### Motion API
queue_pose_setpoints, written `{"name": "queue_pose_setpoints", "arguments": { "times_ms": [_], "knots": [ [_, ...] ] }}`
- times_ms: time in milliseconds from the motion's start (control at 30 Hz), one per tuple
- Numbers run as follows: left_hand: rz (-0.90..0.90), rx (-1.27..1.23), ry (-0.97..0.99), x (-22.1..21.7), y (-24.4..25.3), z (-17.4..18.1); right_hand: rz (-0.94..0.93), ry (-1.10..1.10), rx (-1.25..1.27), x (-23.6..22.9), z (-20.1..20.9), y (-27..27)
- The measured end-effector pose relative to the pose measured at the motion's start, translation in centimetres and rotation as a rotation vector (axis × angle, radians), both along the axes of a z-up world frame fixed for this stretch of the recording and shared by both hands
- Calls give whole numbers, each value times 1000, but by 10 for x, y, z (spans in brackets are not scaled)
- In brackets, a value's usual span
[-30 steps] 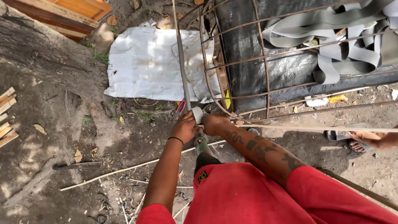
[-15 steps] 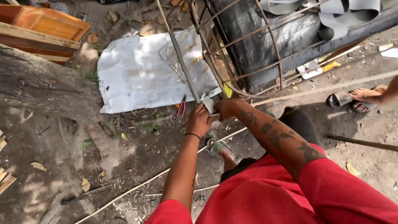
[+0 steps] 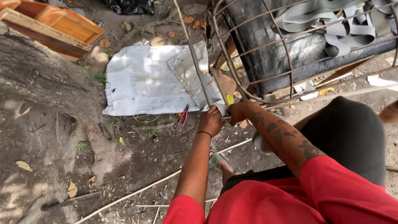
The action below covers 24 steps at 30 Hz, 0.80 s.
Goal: Wrapping a wooden frame component with white adhesive tape to prepare it for upholstery.
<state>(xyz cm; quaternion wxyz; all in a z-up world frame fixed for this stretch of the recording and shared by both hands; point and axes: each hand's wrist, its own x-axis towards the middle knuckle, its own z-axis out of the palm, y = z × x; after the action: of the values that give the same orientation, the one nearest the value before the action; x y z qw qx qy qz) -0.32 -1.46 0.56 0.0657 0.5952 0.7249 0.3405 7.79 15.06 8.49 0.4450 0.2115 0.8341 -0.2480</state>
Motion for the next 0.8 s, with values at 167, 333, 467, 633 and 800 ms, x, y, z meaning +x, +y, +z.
{"name": "queue_pose_setpoints", "arguments": {
  "times_ms": [167,333,467,633,800],
  "knots": [
    [-11,67,46,-3,3,-10,12,-12,-15,-4,29,-6],
    [-10,85,-23,-2,5,1,7,-13,-13,-2,15,0],
    [-10,61,-53,-4,1,-22,8,-36,-45,-6,-9,5],
    [-12,8,-84,3,-1,-16,-45,-42,-71,-2,-16,12],
    [14,-6,-105,6,-1,-28,-319,-43,-181,4,-10,13]
  ]
}}
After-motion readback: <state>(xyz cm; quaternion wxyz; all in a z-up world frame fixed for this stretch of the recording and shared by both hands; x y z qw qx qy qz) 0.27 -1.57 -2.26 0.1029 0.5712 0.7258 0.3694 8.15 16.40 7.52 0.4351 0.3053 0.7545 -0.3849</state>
